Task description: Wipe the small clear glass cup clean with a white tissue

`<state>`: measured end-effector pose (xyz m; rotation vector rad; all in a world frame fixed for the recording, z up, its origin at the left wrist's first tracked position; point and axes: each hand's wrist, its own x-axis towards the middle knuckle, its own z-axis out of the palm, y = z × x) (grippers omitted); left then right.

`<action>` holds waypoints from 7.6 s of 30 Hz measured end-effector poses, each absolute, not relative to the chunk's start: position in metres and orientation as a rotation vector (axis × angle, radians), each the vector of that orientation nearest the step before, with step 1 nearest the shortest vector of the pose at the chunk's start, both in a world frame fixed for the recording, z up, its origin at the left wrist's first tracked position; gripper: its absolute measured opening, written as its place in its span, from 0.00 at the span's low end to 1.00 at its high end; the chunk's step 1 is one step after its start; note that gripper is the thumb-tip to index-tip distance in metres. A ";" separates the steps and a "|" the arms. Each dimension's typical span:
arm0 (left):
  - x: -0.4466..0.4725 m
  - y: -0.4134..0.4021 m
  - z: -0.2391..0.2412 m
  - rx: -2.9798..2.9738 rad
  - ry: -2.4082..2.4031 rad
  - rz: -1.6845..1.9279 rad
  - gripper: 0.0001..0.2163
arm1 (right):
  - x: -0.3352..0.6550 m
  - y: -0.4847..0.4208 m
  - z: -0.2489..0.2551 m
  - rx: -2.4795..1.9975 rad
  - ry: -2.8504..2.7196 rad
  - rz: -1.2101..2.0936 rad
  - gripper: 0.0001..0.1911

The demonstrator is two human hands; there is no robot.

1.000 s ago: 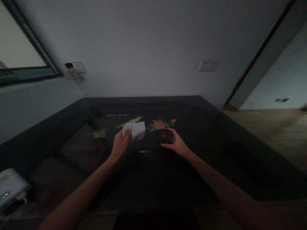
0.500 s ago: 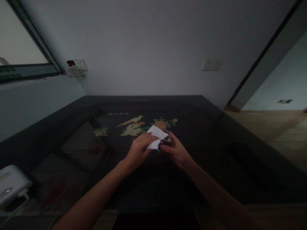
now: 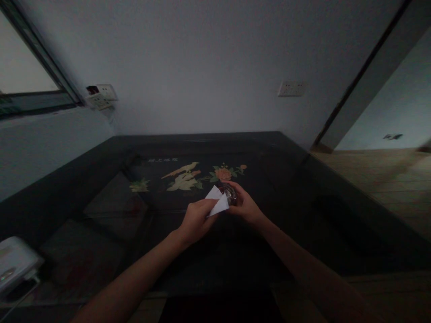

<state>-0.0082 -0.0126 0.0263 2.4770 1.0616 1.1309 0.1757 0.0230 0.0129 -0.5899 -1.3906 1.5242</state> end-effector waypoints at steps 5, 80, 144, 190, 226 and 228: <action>0.001 -0.017 0.032 2.162 1.124 1.126 0.10 | 0.177 0.025 0.010 -0.590 -1.497 1.417 0.42; 0.006 -0.023 0.032 2.059 1.385 1.064 0.18 | 0.176 0.021 0.020 -0.767 -1.380 1.304 0.40; -0.010 -0.003 0.021 2.698 1.225 1.053 0.11 | 0.174 0.019 0.014 -0.697 -1.185 1.639 0.31; 0.004 -0.025 0.036 2.229 1.211 1.086 0.14 | 0.182 0.027 0.016 -0.648 -1.434 1.292 0.34; 0.003 -0.025 0.049 1.767 1.001 0.986 0.16 | 0.184 0.028 0.015 -0.588 -1.379 1.371 0.29; 0.004 -0.025 0.046 1.857 1.026 0.989 0.16 | 0.182 0.026 0.014 -0.558 -1.351 1.395 0.30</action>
